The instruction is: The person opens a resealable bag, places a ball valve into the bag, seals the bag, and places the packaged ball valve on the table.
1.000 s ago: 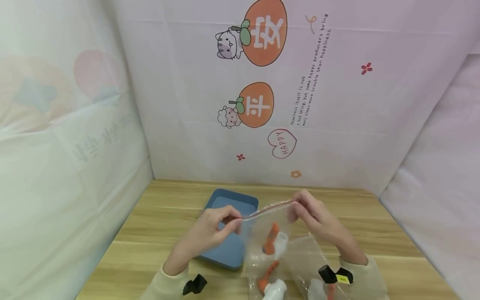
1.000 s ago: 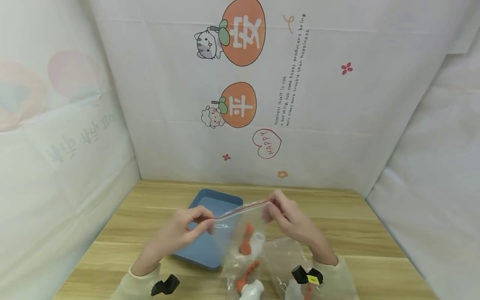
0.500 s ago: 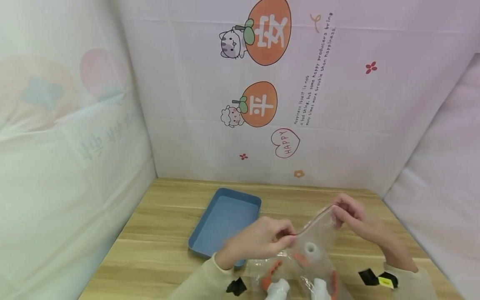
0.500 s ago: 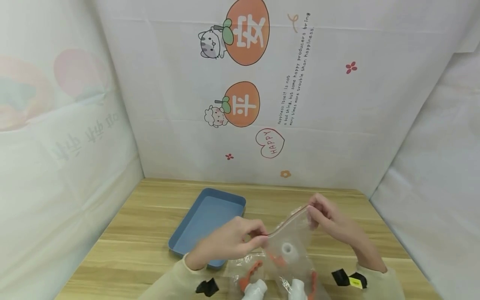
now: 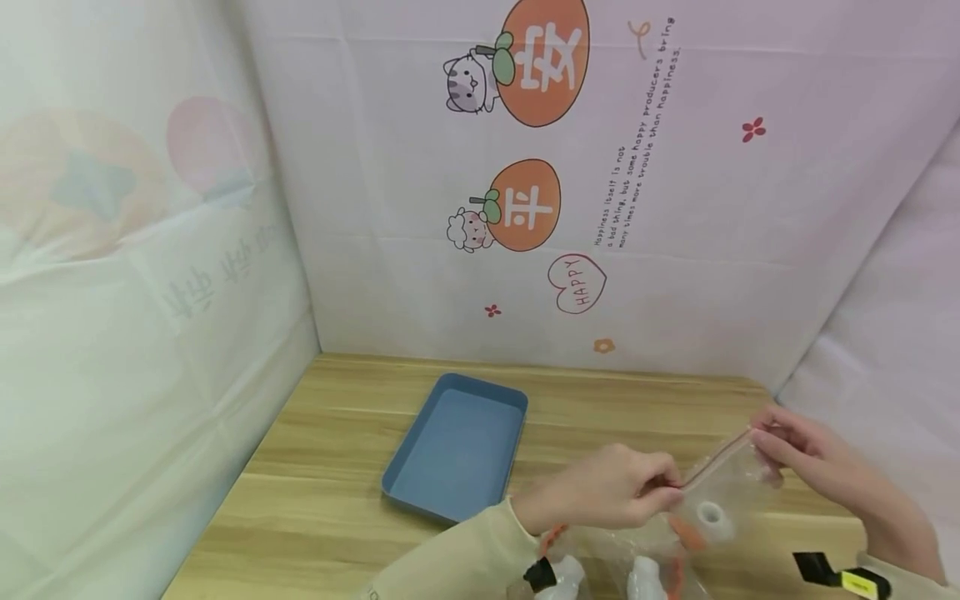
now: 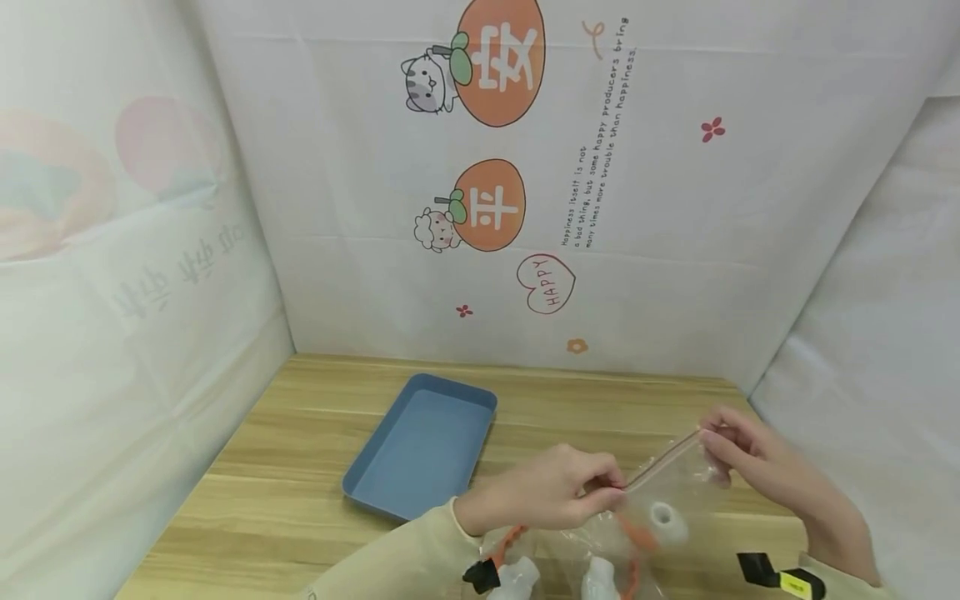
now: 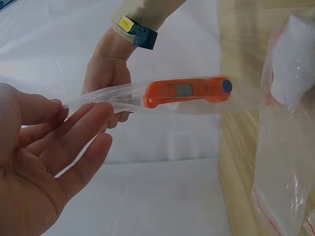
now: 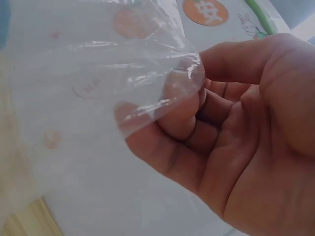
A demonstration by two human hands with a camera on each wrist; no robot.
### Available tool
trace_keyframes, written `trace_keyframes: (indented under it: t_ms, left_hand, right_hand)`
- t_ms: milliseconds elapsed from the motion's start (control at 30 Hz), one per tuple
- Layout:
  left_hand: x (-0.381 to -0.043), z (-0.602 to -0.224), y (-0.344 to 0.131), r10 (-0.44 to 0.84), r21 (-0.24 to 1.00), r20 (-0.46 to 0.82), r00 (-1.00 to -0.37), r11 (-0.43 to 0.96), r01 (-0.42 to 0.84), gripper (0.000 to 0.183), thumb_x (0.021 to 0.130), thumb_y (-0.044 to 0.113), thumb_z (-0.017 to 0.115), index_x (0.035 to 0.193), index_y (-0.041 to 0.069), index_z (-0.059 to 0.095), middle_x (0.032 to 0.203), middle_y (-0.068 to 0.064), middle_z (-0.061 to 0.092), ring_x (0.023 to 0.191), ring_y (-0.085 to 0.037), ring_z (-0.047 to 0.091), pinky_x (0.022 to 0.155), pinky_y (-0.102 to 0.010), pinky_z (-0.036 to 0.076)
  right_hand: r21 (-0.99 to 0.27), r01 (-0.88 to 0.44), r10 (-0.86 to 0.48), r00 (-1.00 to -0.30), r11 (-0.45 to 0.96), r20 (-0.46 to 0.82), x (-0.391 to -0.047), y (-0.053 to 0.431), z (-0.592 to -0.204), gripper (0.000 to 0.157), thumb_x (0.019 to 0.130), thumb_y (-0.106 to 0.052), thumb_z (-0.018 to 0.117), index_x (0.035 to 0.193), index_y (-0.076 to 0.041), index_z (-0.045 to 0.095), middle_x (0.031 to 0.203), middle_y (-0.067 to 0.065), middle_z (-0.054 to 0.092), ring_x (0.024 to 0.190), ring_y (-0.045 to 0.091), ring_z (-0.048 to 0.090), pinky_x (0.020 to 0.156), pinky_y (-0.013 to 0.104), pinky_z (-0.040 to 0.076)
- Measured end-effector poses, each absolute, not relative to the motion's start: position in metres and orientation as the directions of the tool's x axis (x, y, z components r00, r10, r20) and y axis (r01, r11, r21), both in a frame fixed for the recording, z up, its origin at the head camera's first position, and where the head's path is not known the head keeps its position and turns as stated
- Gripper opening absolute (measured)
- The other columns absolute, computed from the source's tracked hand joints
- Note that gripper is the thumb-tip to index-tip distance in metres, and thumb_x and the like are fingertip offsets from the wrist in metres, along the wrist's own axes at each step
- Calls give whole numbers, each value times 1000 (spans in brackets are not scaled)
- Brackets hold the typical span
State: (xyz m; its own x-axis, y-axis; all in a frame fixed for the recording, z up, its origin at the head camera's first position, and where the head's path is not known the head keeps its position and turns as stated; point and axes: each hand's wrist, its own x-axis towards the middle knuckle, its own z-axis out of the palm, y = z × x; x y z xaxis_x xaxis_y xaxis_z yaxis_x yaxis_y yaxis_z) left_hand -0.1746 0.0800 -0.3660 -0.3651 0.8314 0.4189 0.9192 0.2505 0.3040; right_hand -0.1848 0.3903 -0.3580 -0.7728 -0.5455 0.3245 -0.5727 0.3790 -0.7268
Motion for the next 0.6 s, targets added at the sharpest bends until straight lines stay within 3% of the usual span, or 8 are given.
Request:
trace_keyframes:
  t_ms: [167, 333, 467, 600]
  left_hand:
    - [-167, -366, 99, 862, 271, 354, -364, 278, 922, 11, 103, 25, 50, 102, 20, 60, 75, 18, 54, 55, 11, 38, 53, -2, 31]
    - [-158, -372, 115, 884, 280, 272, -379, 304, 911, 13, 104, 30, 48, 105, 23, 59, 75, 20, 52, 54, 12, 40, 53, -2, 34]
    - [-158, -380, 123, 881, 291, 287, -375, 293, 911, 12, 104, 26, 50, 105, 20, 60, 74, 19, 54, 51, 12, 38, 51, -1, 34]
    - [-161, -391, 127, 859, 341, 250, -447, 354, 871, 12, 104, 28, 49, 104, 23, 60, 76, 22, 55, 50, 13, 39, 48, -3, 34]
  right_hand:
    - [-750, -525, -563, -788, 402, 249, -178, 414, -359, 22, 101, 12, 34, 101, -5, 48, 66, 6, 44, 52, 21, 45, 45, 32, 42]
    - [-813, -454, -649, -750, 366, 127, -176, 432, -365, 28, 101, 13, 30, 106, -7, 50, 64, 13, 40, 48, 26, 41, 44, 31, 46]
    - [-846, -394, -679, -733, 359, 53, -180, 439, -370, 29, 103, 10, 29, 110, -7, 51, 62, 17, 38, 45, 28, 40, 44, 32, 48]
    - [-888, -301, -688, -725, 348, -24, -185, 442, -376, 23, 104, 7, 28, 109, -2, 49, 62, 21, 37, 47, 35, 39, 47, 35, 51]
